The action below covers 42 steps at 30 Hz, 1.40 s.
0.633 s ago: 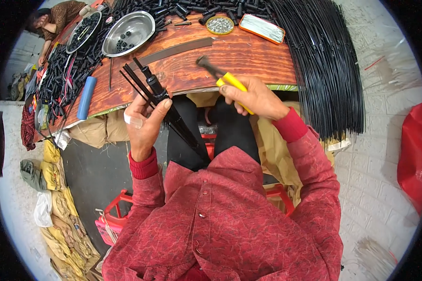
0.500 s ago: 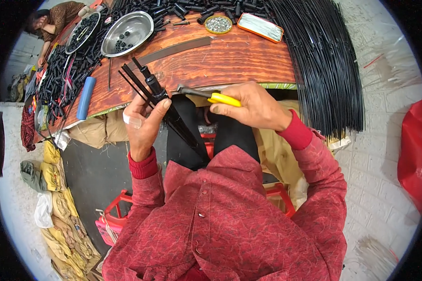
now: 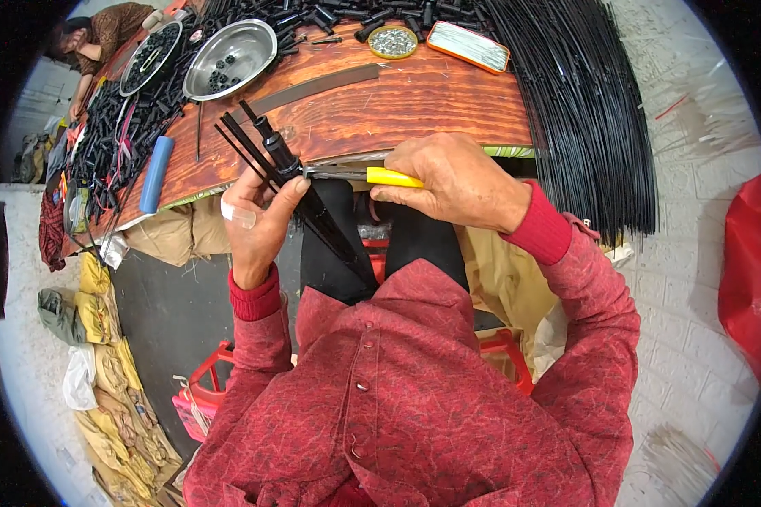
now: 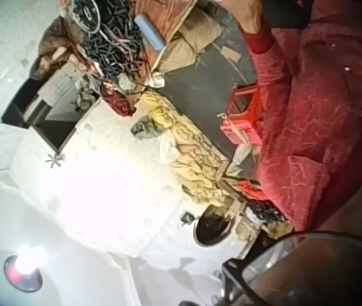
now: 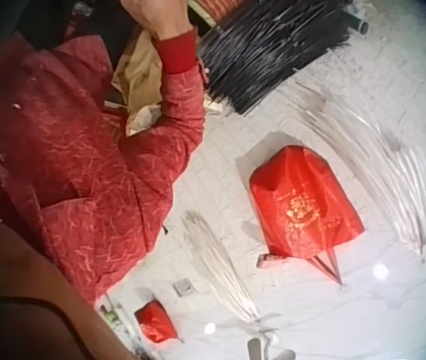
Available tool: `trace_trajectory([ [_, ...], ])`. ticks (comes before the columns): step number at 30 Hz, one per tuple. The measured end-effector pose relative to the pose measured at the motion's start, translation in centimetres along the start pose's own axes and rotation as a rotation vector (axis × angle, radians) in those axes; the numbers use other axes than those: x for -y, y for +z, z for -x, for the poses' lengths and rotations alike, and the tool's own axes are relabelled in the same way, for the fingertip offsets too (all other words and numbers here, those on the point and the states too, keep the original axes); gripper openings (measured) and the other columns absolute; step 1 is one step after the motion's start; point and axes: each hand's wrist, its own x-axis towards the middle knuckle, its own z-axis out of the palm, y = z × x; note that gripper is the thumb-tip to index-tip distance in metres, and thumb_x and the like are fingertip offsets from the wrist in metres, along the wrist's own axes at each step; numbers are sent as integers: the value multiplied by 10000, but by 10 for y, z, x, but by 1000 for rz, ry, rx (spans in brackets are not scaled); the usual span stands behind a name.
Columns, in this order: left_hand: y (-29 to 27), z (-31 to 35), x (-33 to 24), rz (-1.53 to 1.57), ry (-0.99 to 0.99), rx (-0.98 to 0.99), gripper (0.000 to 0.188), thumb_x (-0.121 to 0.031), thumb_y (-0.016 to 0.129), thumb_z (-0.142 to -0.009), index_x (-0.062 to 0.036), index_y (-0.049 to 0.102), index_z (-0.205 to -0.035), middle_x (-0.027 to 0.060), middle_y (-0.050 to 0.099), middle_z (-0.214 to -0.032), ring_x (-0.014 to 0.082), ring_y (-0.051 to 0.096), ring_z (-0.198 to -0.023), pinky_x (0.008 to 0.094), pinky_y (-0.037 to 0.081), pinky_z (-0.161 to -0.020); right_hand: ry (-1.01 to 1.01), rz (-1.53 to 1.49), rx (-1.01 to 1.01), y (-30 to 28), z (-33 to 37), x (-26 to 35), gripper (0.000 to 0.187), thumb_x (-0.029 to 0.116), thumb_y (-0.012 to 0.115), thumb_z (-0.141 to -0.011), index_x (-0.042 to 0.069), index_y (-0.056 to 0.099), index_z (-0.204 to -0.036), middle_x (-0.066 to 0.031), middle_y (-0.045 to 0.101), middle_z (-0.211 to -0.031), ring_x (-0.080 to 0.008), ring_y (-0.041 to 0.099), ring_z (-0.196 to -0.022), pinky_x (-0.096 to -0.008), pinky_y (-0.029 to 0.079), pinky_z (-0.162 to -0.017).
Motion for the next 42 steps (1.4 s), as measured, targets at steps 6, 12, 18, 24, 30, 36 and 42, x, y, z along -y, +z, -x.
trace_trajectory([
  [6, 0, -1, 5, -97, 44, -40, 251, 16, 712, -828, 39, 663, -1072, 29, 680, -879, 44, 596, -717, 199, 491, -627, -44, 216, -138, 1, -3, 8, 274, 292, 705, -853, 22, 670, -889, -130, 612, -790, -313, 610, -698, -405, 464, -603],
  [12, 0, -1, -3, 13, -13, 6, 271, 12, 714, -835, 39, 655, -1098, 23, 681, -894, 48, 604, -748, 200, 498, -655, 18, 77, 43, 5, 0, -8, 290, 298, 701, -858, 18, 670, -927, -111, 622, -826, -303, 613, -721, -382, 482, -626],
  [18, 0, 1, -2, 61, -25, 30, 276, 4, 718, -839, 36, 651, -1105, 24, 687, -900, 52, 610, -769, 206, 505, -687, -82, 51, -72, 2, -1, -13, 274, 269, 715, -840, 13, 668, -927, -108, 625, -864, -301, 623, -794, -377, 492, -664],
  [24, -1, 1, -2, 38, -22, 60, 295, 1, 722, -838, 35, 647, -1121, 22, 688, -897, 54, 612, -771, 209, 505, -689, -131, 266, -134, -6, 1, -10, 212, 206, 727, -799, 65, 677, -949, -66, 633, -994, -275, 631, -872, -377, 504, -710],
  [30, 0, 2, -3, 43, -27, 61, 321, 3, 723, -837, 35, 639, -1146, 22, 685, -904, 55, 609, -769, 210, 503, -688, -168, 428, -137, -15, 1, -5, 237, 180, 730, -736, 97, 659, -946, -44, 614, -1039, -254, 613, -904, -366, 509, -736],
  [36, -1, 2, -2, 54, -13, 101, 342, -3, 727, -838, 35, 634, -1165, 24, 682, -910, 60, 608, -781, 217, 503, -701, -244, 593, -185, -23, -2, -7, 211, 176, 701, -734, 109, 660, -929, -35, 612, -1033, -242, 602, -898, -356, 507, -740],
  [42, 0, 2, -2, 66, -14, 116, 346, -11, 742, -832, 34, 635, -1159, 22, 682, -905, 64, 611, -783, 221, 502, -706, -295, 637, -223, -27, -4, -7, 190, 198, 681, -741, 117, 669, -913, -34, 610, -1030, -241, 596, -897, -355, 503, -748],
])
